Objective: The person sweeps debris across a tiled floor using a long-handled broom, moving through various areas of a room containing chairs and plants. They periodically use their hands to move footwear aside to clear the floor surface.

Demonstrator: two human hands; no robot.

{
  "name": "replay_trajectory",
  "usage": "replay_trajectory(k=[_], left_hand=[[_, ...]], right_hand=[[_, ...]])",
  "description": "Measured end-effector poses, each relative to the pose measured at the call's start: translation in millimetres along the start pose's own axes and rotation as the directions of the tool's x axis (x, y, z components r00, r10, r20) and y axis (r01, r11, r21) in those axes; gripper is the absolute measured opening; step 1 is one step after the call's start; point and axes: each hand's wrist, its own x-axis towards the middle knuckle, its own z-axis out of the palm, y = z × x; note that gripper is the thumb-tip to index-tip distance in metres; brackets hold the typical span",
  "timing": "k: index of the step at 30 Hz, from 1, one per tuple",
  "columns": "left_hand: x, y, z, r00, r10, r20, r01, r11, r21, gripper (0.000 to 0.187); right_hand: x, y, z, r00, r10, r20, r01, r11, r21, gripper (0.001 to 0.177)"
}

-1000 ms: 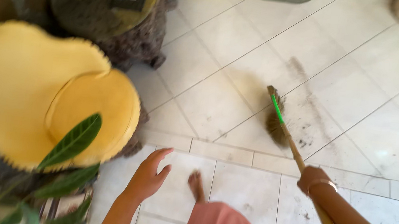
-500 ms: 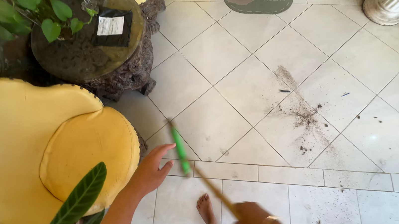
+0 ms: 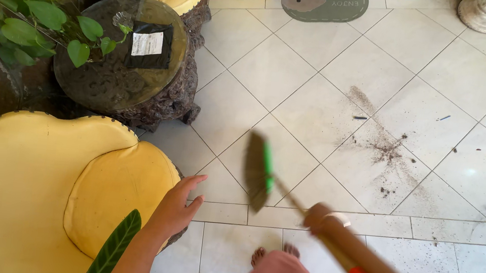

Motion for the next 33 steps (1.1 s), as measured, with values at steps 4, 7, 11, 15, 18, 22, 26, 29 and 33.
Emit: replay_trajectory(k=[4,7,11,15,18,22,26,29,33], left_hand=[[12,2,-4,0.999,0.047,0.003,-0.047,0.999,0.011,0.048],[25,3,-5,0.995,0.097,0.004,-0.097,0.995,-0.011,0.048],[55,4,-11,0.997,0.076,-0.014,-0.076,0.997,-0.001,0.049],[106,18,-8,0.999,0.021,0.026,-0.022,1.000,0.015,0.048],[155,43,-3,0.988,0.149,0.035,-0.149,0.989,0.009,0.047],[221,98,8,0.984,0.170,0.059,-0.170,0.985,-0.018,0.048],[271,137,12,0.976,0.206,0.068,-0.207,0.978,0.011,0.049],[299,153,12,0.956,0.291,0.036,-0.292,0.956,0.026,0.046],[323,164,5,0.975,0.216,0.055,-0.218,0.975,0.040,0.048]], right_hand=[[-1,68,-70,0.993,-0.109,0.040,0.096,0.585,-0.805,0.024],[-26,106,-114,0.963,0.190,-0.191,-0.238,0.931,-0.278,0.024],[-68,116,-130,0.884,0.379,-0.275,-0.369,0.925,0.088,0.027],[-128,98,-136,0.916,0.334,-0.223,-0.299,0.938,0.176,0.036],[-158,66,-152,0.947,0.312,-0.073,-0.262,0.884,0.386,0.056],[-147,26,-178,0.999,0.028,0.023,-0.036,0.681,0.731,0.065],[-82,-26,-211,0.985,-0.156,0.071,0.073,0.754,0.653,0.065],[-21,-59,-220,0.978,-0.204,0.034,0.141,0.778,0.612,0.058],[66,-27,-247,0.992,-0.122,0.021,0.068,0.682,0.728,0.058]])
